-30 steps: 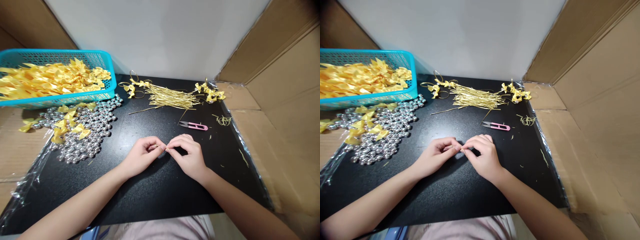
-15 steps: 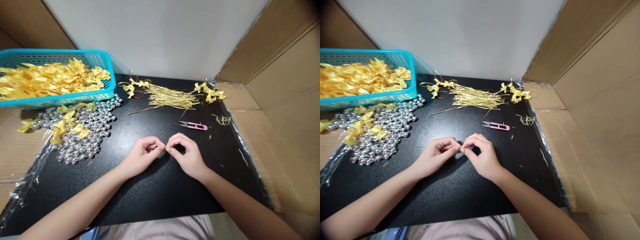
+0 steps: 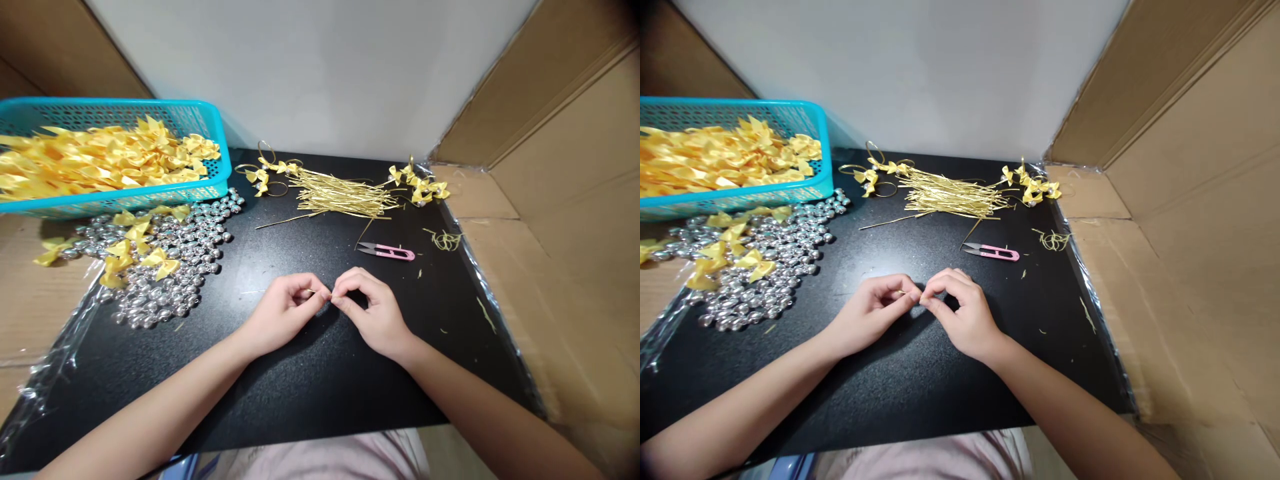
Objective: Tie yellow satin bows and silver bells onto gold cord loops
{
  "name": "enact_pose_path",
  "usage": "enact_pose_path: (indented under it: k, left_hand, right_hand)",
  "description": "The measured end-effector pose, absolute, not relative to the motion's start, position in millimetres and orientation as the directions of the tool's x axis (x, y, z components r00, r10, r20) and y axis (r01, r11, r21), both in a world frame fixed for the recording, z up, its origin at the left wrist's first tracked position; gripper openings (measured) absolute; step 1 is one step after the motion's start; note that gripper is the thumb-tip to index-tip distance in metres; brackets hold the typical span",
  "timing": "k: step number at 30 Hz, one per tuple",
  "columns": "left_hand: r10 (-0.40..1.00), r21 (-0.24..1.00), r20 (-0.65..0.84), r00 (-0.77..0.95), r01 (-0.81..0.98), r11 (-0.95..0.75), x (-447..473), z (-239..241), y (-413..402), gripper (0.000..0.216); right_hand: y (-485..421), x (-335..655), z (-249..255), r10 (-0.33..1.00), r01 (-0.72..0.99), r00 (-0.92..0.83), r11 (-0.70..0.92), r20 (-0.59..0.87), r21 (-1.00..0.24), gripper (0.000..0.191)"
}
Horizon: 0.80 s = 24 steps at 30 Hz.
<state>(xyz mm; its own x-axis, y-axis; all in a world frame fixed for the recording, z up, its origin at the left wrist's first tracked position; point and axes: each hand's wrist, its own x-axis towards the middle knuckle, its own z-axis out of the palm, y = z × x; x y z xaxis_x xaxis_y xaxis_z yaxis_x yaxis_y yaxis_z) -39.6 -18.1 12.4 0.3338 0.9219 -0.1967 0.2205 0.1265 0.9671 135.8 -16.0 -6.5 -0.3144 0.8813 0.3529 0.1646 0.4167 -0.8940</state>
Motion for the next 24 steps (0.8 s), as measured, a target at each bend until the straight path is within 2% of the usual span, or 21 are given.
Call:
enact_pose_path:
  k: [9,24]
  left_hand:
    - [0.929,0.964,-0.201,0.310,0.230,0.131,-39.3,12.1,-17.9,0.027]
    - [0.931,0.958,-0.237,0.277,0.224,0.178,-41.2,9.9,-17.0,0.028]
  right_hand:
    - [-15.9,136.6,-8.8,0.897,0.141,-0.308,0.373,0.317,-0.917,0.011]
    - [-12.7,141.1,-10.6,0.938,-0.001,-0.252,0.246,0.238,-0.969,0.008]
